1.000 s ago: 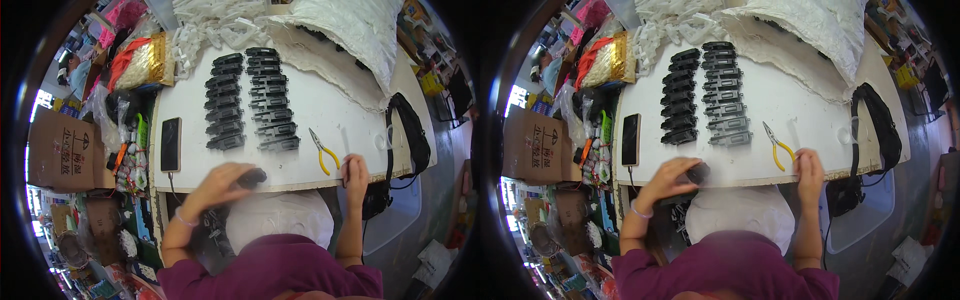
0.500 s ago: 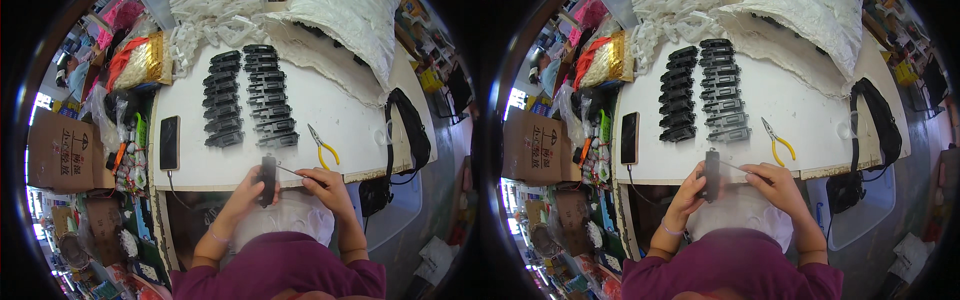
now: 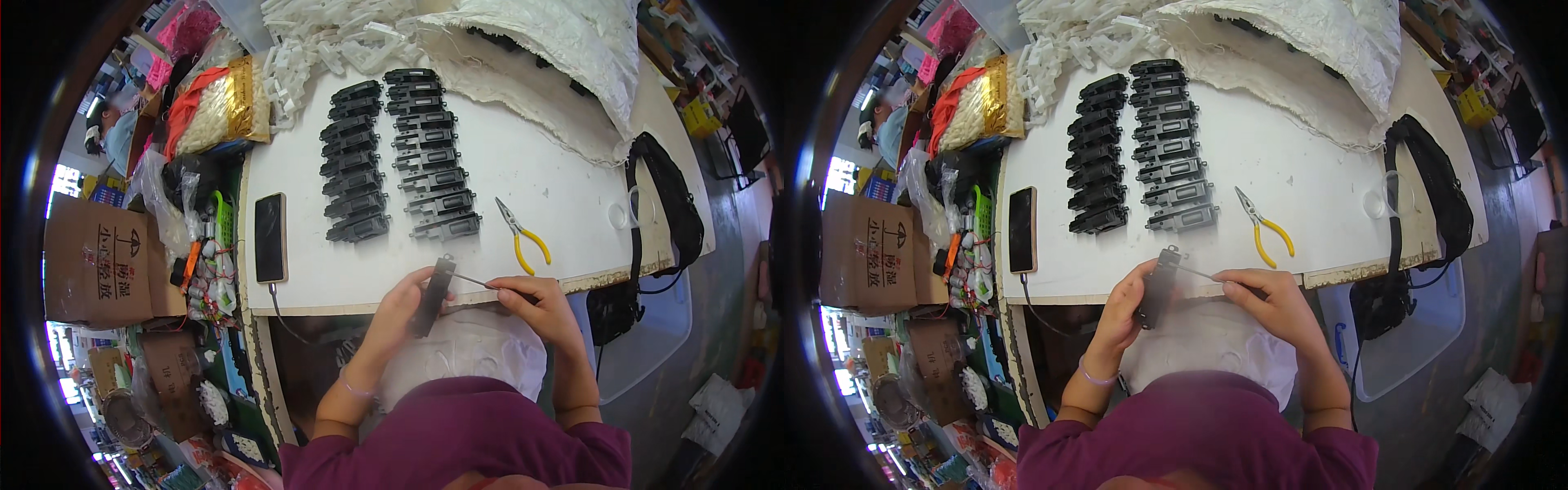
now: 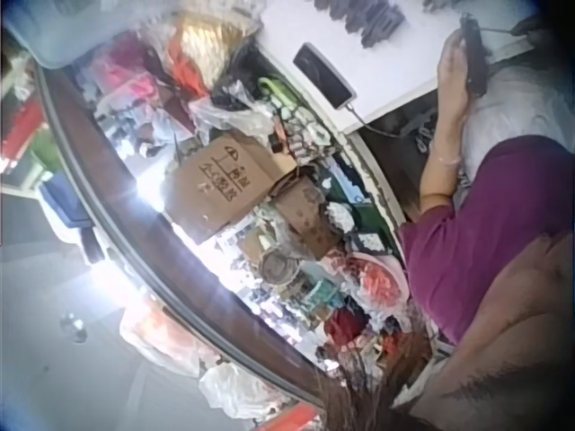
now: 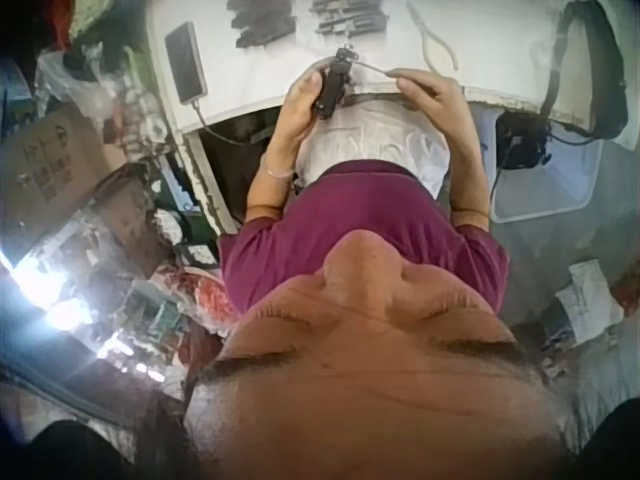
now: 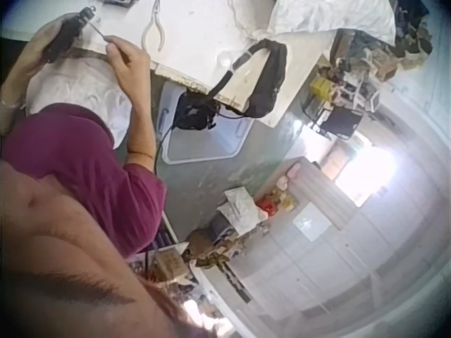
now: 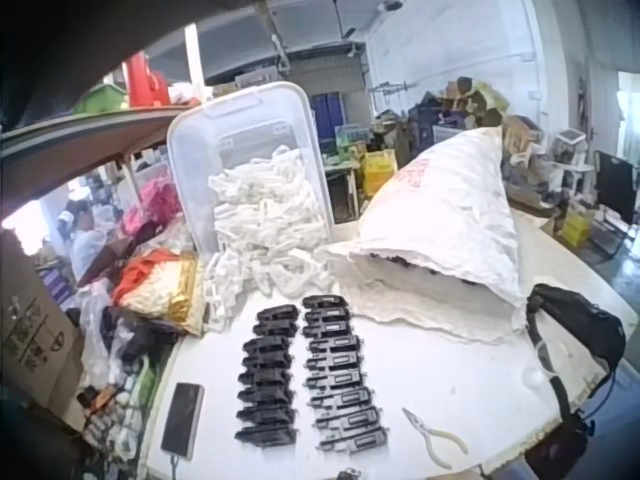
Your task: Assembling small plastic housings and internal components at a factory workbench.
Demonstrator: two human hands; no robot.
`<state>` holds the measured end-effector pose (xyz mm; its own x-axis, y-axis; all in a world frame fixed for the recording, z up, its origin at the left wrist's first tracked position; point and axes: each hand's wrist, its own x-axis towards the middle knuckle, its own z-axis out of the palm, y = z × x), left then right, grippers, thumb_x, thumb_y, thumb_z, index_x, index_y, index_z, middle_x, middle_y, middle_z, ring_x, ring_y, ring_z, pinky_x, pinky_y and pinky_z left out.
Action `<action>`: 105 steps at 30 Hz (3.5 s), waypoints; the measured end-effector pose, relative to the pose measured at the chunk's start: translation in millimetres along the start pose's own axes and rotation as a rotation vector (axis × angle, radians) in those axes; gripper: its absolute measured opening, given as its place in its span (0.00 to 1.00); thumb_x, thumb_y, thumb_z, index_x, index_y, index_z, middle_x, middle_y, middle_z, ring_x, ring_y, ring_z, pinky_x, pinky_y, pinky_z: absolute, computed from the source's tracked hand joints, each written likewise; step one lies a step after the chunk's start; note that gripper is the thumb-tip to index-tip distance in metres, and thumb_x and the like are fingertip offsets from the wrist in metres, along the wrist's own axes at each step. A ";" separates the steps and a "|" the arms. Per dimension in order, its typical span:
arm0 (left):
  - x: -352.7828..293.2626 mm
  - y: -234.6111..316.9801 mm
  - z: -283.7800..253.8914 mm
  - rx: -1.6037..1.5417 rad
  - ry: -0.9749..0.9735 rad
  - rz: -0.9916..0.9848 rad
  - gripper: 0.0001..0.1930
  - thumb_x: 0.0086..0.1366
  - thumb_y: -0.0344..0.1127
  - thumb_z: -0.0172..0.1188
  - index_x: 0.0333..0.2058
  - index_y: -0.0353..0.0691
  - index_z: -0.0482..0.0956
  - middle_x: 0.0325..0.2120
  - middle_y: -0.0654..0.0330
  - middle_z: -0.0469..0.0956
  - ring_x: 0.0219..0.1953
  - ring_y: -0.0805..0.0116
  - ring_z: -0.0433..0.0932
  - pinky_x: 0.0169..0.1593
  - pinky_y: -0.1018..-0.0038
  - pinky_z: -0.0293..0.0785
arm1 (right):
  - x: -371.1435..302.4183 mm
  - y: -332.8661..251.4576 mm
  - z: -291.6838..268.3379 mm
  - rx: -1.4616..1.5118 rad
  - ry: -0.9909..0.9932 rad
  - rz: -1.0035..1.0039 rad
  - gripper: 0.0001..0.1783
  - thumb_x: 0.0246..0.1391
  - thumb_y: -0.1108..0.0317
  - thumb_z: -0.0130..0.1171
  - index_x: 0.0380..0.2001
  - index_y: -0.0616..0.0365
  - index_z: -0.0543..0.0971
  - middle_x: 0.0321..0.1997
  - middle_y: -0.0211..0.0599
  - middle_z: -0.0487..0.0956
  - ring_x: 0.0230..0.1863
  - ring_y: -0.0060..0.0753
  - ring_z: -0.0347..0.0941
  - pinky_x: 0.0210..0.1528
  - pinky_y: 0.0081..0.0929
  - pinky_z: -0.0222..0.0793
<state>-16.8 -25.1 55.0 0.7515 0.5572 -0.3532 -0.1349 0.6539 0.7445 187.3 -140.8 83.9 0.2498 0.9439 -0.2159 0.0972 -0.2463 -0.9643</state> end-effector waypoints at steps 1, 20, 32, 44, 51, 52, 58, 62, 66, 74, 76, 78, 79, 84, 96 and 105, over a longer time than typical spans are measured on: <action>-1.2 1.5 -0.4 0.096 -0.031 0.029 0.25 0.64 0.39 0.52 0.55 0.30 0.60 0.38 0.55 0.74 0.40 0.70 0.73 0.46 0.75 0.69 | -0.2 0.1 0.2 -0.004 0.004 -0.002 0.12 0.53 0.69 0.56 0.39 0.64 0.78 0.29 0.39 0.80 0.29 0.20 0.71 0.35 0.18 0.67; -3.7 21.4 0.9 0.556 -0.108 0.023 0.33 0.56 0.30 0.63 0.58 0.27 0.59 0.55 0.52 0.64 0.58 0.66 0.61 0.61 0.72 0.54 | -1.1 1.4 -9.0 -0.035 -0.063 0.027 0.11 0.54 0.69 0.56 0.39 0.63 0.78 0.26 0.34 0.78 0.27 0.15 0.68 0.30 0.17 0.65; 6.7 20.7 2.7 0.522 -0.075 -0.056 0.34 0.57 0.31 0.62 0.59 0.27 0.57 0.53 0.51 0.67 0.56 0.67 0.64 0.58 0.73 0.59 | -5.4 -0.2 -5.8 -0.745 0.092 -0.536 0.13 0.51 0.71 0.56 0.42 0.55 0.77 0.20 0.34 0.70 0.19 0.35 0.67 0.22 0.29 0.63; 19.9 31.0 4.5 0.187 -0.093 0.008 0.41 0.56 0.24 0.59 0.63 0.34 0.43 0.46 0.48 0.71 0.44 0.62 0.75 0.50 0.69 0.70 | -16.2 -3.6 -8.2 -0.156 -0.222 -0.047 0.12 0.54 0.68 0.55 0.41 0.60 0.78 0.32 0.41 0.80 0.30 0.26 0.73 0.38 0.22 0.68; 18.8 32.7 12.6 0.314 -0.109 0.038 0.40 0.58 0.24 0.58 0.63 0.29 0.42 0.47 0.48 0.70 0.46 0.64 0.74 0.51 0.71 0.69 | -13.9 1.5 -6.3 -0.084 -0.244 0.025 0.12 0.54 0.67 0.55 0.41 0.59 0.78 0.27 0.38 0.78 0.24 0.22 0.67 0.32 0.21 0.65; 17.9 31.7 13.6 0.316 -0.110 0.040 0.40 0.58 0.24 0.58 0.63 0.29 0.42 0.47 0.48 0.70 0.46 0.64 0.74 0.51 0.71 0.69 | -13.3 3.6 -7.2 -0.085 -0.243 0.022 0.12 0.54 0.67 0.55 0.41 0.59 0.78 0.27 0.38 0.78 0.24 0.22 0.67 0.32 0.21 0.65; 15.1 29.2 17.6 0.376 -0.067 0.085 0.39 0.59 0.25 0.57 0.62 0.28 0.43 0.48 0.48 0.69 0.46 0.64 0.73 0.53 0.72 0.67 | -18.9 -1.7 -7.8 -0.406 -0.187 -0.328 0.12 0.52 0.68 0.56 0.40 0.58 0.78 0.20 0.31 0.73 0.22 0.26 0.70 0.26 0.23 0.65; 13.6 33.7 16.1 0.273 -0.067 0.024 0.39 0.57 0.26 0.58 0.63 0.33 0.45 0.47 0.49 0.71 0.47 0.66 0.72 0.51 0.73 0.67 | -21.4 -8.6 -14.0 -1.140 -0.126 -0.812 0.15 0.47 0.69 0.58 0.41 0.56 0.76 0.22 0.30 0.70 0.20 0.29 0.68 0.22 0.26 0.63; 13.9 27.9 23.3 0.179 -0.112 0.064 0.39 0.59 0.24 0.56 0.63 0.36 0.41 0.47 0.47 0.70 0.50 0.64 0.71 0.53 0.70 0.68 | -11.6 7.7 -12.1 -0.632 -0.050 -0.558 0.12 0.46 0.70 0.61 0.36 0.58 0.73 0.30 0.30 0.73 0.25 0.28 0.69 0.27 0.25 0.64; 21.2 3.5 36.2 0.340 0.024 0.281 0.47 0.54 0.37 0.65 0.62 0.31 0.41 0.55 0.49 0.60 0.58 0.60 0.59 0.60 0.66 0.54 | 9.8 11.2 41.5 0.561 0.020 0.053 0.24 0.51 0.66 0.60 0.48 0.50 0.61 0.37 0.31 0.75 0.34 0.18 0.68 0.26 0.15 0.61; 27.0 1.3 24.3 0.658 0.036 0.774 0.55 0.47 0.51 0.69 0.62 0.30 0.42 0.56 0.49 0.58 0.58 0.56 0.58 0.61 0.60 0.52 | 11.1 8.4 37.6 0.607 0.005 0.086 0.24 0.51 0.65 0.59 0.48 0.50 0.61 0.35 0.30 0.75 0.31 0.16 0.68 0.24 0.14 0.60; 26.4 13.4 12.1 1.241 -0.026 1.139 0.49 0.36 0.55 0.70 0.57 0.43 0.59 0.56 0.53 0.59 0.57 0.52 0.59 0.60 0.53 0.51 | 10.9 6.0 31.2 0.610 -0.121 0.158 0.22 0.53 0.62 0.56 0.48 0.50 0.62 0.30 0.30 0.75 0.23 0.15 0.66 0.21 0.14 0.59; 25.1 28.6 11.5 1.590 -0.207 1.288 0.42 0.38 0.50 0.70 0.54 0.48 0.65 0.55 0.56 0.61 0.56 0.51 0.61 0.59 0.52 0.52 | 11.4 4.4 28.8 0.612 -0.110 0.162 0.22 0.53 0.62 0.56 0.48 0.50 0.62 0.30 0.30 0.75 0.23 0.15 0.66 0.21 0.14 0.59; 24.7 43.5 20.4 1.503 -0.371 1.043 0.24 0.47 0.32 0.63 0.46 0.45 0.73 0.42 0.59 0.75 0.43 0.61 0.75 0.49 0.63 0.71 | 10.2 -0.9 20.5 0.590 -0.229 0.211 0.14 0.61 0.62 0.43 0.47 0.54 0.60 0.18 0.28 0.67 0.15 0.13 0.58 0.17 0.13 0.55; 17.4 28.4 3.8 0.861 -0.139 0.414 0.29 0.52 0.31 0.64 0.53 0.35 0.67 0.47 0.50 0.71 0.49 0.59 0.70 0.54 0.72 0.62 | -18.2 -22.1 -15.6 -0.006 -0.249 -0.011 0.16 0.59 0.67 0.49 0.49 0.60 0.74 0.42 0.37 0.78 0.38 0.23 0.71 0.44 0.21 0.65; 21.7 35.9 7.6 1.024 -0.237 0.532 0.29 0.46 0.25 0.61 0.52 0.34 0.68 0.42 0.53 0.73 0.45 0.60 0.72 0.51 0.73 0.65 | -13.3 -18.0 -29.5 0.169 -0.391 0.273 0.16 0.61 0.62 0.46 0.47 0.58 0.76 0.17 0.24 0.69 0.17 0.13 0.63 0.22 0.14 0.60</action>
<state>-0.4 6.6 78.5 0.8728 0.4562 0.1733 0.0325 -0.4086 0.9121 210.7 -155.3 108.7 -0.1386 0.8699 -0.4734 -0.0869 -0.4869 -0.8691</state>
